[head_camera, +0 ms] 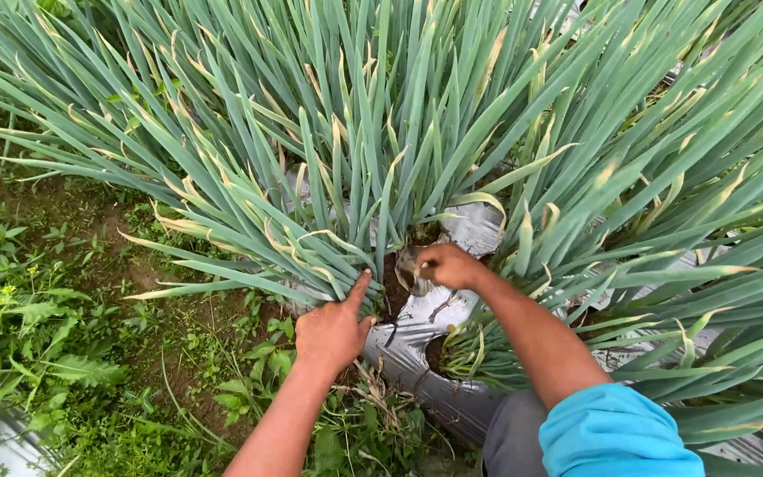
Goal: Hand weeding around onion plants in a field with plastic mulch
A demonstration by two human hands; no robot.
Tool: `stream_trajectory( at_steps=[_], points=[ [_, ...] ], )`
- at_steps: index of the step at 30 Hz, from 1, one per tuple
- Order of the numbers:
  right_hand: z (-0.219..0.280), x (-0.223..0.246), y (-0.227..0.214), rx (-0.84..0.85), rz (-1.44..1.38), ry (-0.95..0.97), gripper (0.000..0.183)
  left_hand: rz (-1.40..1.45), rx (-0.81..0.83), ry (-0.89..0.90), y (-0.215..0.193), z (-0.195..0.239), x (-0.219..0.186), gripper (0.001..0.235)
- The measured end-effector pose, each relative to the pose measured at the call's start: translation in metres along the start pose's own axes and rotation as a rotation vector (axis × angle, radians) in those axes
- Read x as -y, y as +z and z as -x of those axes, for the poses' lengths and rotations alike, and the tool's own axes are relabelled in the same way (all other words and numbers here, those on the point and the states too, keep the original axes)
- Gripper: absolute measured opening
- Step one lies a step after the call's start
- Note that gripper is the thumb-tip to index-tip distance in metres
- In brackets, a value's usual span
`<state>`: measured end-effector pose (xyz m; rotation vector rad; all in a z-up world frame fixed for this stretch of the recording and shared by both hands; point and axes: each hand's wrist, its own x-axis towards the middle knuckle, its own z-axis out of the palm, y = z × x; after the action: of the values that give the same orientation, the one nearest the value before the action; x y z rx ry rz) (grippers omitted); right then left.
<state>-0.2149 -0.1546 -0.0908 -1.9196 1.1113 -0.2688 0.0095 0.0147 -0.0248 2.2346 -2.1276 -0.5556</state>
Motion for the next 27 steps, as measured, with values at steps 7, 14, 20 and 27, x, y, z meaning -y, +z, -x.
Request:
stream_trajectory(
  at_steps=[7, 14, 20, 27],
  points=[
    [-0.043, -0.067, 0.041, 0.232, 0.537, 0.070, 0.029, -0.013, 0.043, -0.059, -0.006, 0.003, -0.008, 0.068],
    [-0.078, -0.053, 0.028, -0.411, 0.229, 0.198, 0.054, 0.030, 0.023, -0.040, -0.019, 0.002, -0.007, 0.065],
    [-0.105, -0.072, 0.041, -0.324, 0.283, 0.221, 0.054, 0.016, 0.009, -0.007, -0.015, -0.002, -0.003, 0.065],
    [-0.142, -0.094, 0.048, -0.299, 0.409, 0.442, 0.024, -0.148, 0.099, -0.057, -0.002, -0.013, 0.001, 0.080]
  ],
)
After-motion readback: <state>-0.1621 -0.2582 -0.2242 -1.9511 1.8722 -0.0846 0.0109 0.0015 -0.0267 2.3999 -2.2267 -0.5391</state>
